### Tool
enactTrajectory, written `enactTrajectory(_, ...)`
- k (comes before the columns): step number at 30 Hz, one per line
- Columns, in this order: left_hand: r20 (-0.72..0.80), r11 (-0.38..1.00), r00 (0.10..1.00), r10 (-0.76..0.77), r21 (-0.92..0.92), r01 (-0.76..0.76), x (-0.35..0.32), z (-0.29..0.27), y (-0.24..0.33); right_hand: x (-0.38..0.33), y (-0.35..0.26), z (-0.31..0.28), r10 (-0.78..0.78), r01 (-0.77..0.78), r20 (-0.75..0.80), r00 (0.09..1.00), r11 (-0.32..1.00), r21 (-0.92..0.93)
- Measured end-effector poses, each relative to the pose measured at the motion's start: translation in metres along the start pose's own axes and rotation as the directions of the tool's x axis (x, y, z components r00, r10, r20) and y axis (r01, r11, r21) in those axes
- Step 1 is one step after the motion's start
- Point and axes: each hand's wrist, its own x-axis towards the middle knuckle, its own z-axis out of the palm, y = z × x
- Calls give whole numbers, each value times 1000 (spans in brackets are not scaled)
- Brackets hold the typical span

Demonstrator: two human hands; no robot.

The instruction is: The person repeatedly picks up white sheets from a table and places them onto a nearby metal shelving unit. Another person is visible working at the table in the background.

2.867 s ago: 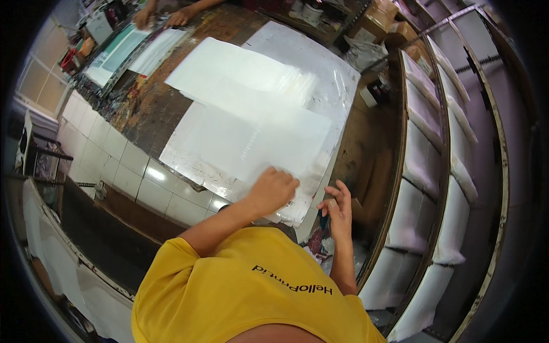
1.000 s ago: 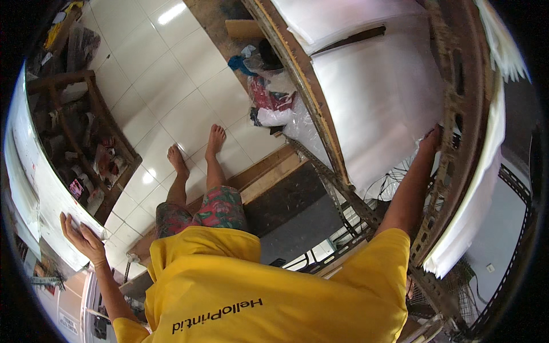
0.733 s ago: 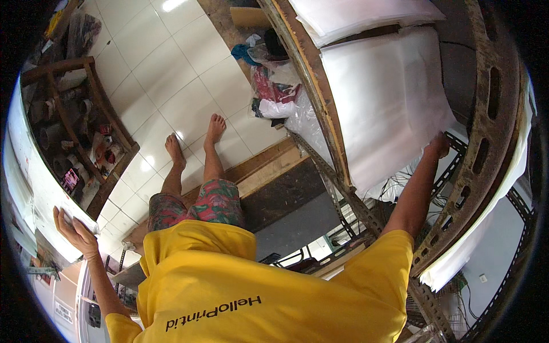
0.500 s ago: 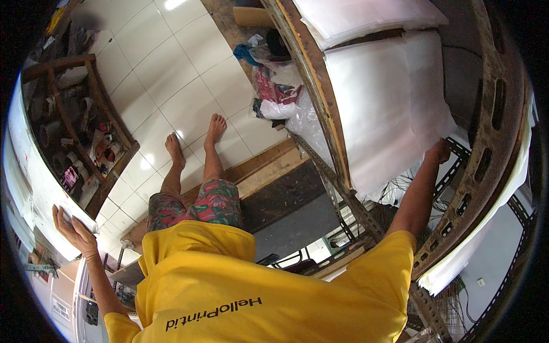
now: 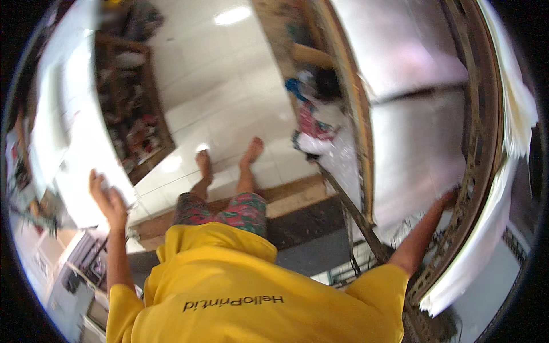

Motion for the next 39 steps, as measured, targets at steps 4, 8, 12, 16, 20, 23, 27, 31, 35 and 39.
enactTrajectory(4,-17,1000,1000,13,-16,-14,5,-3,14,-107,-68,-33,-74,35,99,992,937,349)
enactTrajectory(8,-34,1000,999,11,11,-11,2,-12,18,-254,-167,-84,-90,-206,374,923,705,678)
enactTrajectory(12,-118,990,993,13,-136,-29,8,-29,22,-364,-220,-86,-310,-326,571,760,578,748)
enactTrajectory(16,-156,895,988,-19,-442,-53,11,-48,-8,-463,-297,-138,-406,-442,652,641,499,745)
enactTrajectory(20,-389,912,903,-181,-409,6,23,-78,-81,-521,-360,-197,-459,-520,695,553,461,719)
enactTrajectory(23,-475,957,831,-288,-184,226,40,-109,-182,-551,-394,-219,-532,-536,674,512,416,735)
enactTrajectory(27,-350,904,863,-365,86,418,49,-140,-281,-592,-427,-263,-602,-545,637,482,364,756)
enactTrajectory(31,-151,886,902,-404,182,427,53,-136,-328,-625,-430,-299,-600,-585,669,439,374,720)
enactTrajectory(35,-222,909,915,-336,180,377,56,-129,-329,-654,-422,-320,-596,-606,692,407,390,693)
enactTrajectory(39,-343,901,899,-272,237,363,56,-137,-316,-672,-416,-331,-617,-644,699,363,376,666)
